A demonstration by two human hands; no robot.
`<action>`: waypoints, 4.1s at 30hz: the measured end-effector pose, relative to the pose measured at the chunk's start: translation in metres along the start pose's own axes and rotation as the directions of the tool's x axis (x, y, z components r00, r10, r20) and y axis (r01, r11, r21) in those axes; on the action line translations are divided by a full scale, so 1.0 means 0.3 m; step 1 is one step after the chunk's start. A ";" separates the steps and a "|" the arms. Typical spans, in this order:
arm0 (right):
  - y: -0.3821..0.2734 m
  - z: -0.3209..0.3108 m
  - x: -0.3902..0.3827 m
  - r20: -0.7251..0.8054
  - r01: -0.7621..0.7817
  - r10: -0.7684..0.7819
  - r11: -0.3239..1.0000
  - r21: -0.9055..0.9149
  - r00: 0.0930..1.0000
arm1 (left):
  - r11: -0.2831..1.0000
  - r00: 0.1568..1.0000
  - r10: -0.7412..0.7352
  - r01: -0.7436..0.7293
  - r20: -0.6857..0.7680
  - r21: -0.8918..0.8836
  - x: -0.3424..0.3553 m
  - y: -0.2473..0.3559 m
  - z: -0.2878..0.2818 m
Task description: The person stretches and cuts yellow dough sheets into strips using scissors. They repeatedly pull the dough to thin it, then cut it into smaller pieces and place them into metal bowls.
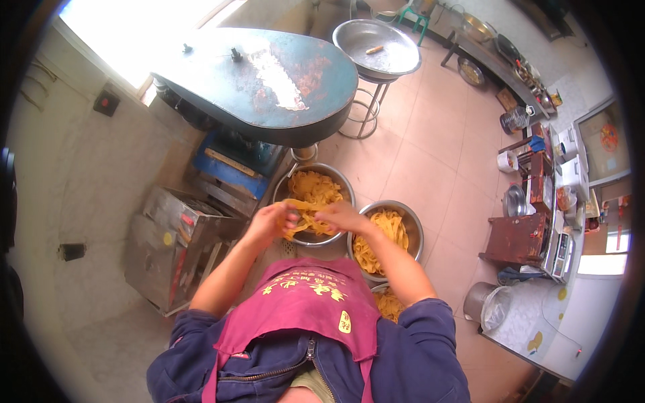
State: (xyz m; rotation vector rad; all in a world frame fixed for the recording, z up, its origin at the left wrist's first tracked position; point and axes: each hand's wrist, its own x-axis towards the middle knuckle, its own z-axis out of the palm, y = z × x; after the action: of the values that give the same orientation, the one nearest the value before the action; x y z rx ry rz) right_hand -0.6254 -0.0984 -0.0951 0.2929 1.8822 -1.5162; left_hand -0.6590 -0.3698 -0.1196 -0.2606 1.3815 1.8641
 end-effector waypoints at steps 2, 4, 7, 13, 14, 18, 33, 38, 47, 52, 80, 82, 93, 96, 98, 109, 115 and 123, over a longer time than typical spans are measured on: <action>0.084 -0.110 -0.058 -0.171 0.104 -0.071 0.976 0.191 0.983 | 0.990 0.999 0.036 -0.041 -0.034 -0.137 -0.020 -0.004 -0.142; 0.239 -0.279 -0.117 -0.331 0.241 -0.079 0.842 0.483 0.940 | 0.964 0.985 0.118 -0.144 -0.128 -0.223 -0.058 -0.024 -0.273; 0.457 -0.483 -0.241 -0.563 0.463 0.018 0.548 0.697 0.826 | 0.844 0.967 0.215 -0.253 -0.133 -0.473 -0.140 -0.040 -0.419; 0.448 -0.415 -0.363 -0.462 0.446 0.000 0.259 0.856 0.887 | 0.827 0.954 0.284 -0.294 -0.094 -0.479 -0.214 -0.038 -0.387; 0.408 -0.344 -0.349 -0.372 0.375 -0.073 0.309 0.874 0.925 | 0.858 0.954 0.290 -0.292 -0.069 -0.422 -0.207 -0.037 -0.340; 0.139 -0.017 -0.258 -0.140 0.238 -0.195 0.708 0.665 0.971 | 0.902 0.970 0.241 -0.219 0.015 -0.373 -0.142 -0.037 -0.153; 0.101 0.256 0.007 -0.157 0.339 -0.324 0.937 0.086 0.933 | 0.982 0.963 0.185 -0.173 0.197 -0.074 -0.041 -0.183 0.030; 0.130 0.204 -0.008 -0.126 0.177 -0.139 0.910 0.375 0.982 | 0.991 0.993 0.117 -0.116 0.011 -0.074 -0.071 -0.153 -0.008; 0.418 -0.189 -0.171 -0.253 0.220 0.024 0.418 0.881 0.967 | 0.710 0.968 0.173 -0.251 -0.183 -0.657 -0.196 -0.237 -0.562; 0.669 -0.475 -0.283 -0.359 0.336 0.102 0.191 0.922 0.928 | 0.576 0.910 0.144 -0.396 -0.389 -0.715 -0.287 -0.266 -0.838; -0.028 0.079 -0.352 -0.102 0.103 -0.044 0.707 0.700 0.994 | 0.894 0.899 0.177 0.024 0.402 -0.448 -0.308 0.034 0.038; 0.007 0.132 -0.289 -0.025 0.111 -0.133 0.693 0.712 0.991 | 0.918 0.840 0.198 0.022 0.505 -0.396 -0.268 -0.032 0.156; -0.102 0.188 -0.340 -0.147 0.340 -0.313 0.756 0.560 0.938 | 0.817 0.810 0.113 0.253 0.576 -0.517 -0.165 -0.176 0.128; -0.170 0.203 -0.376 -0.039 0.319 -0.362 0.757 0.571 0.931 | 0.576 0.894 0.015 0.358 0.447 -0.735 -0.035 -0.201 0.120; -0.235 0.204 -0.420 0.112 0.242 -0.347 0.818 0.522 0.931 | 0.406 0.929 0.021 0.330 0.370 -0.852 0.090 -0.248 0.110; -0.560 0.152 -0.600 0.317 0.445 -0.432 0.895 0.034 0.844 | 0.230 0.970 -0.243 0.074 0.017 -0.970 0.711 -0.632 -0.206; -0.433 -0.010 -0.567 0.231 0.525 -0.476 0.811 -0.260 0.849 | 0.189 0.951 -0.266 0.214 0.159 -0.958 0.336 -0.411 -0.460; -0.493 -0.046 -0.472 0.136 0.767 -0.770 0.568 -0.299 0.624 | 0.188 0.912 -0.364 0.271 0.189 -0.944 0.234 -0.284 -0.440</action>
State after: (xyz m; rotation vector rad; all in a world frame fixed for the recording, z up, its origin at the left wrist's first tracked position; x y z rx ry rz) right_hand -0.6105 -0.0947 0.1096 -0.8119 2.3797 -1.6451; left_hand -0.6840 -0.4449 -0.2725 -1.1699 -0.0765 2.0738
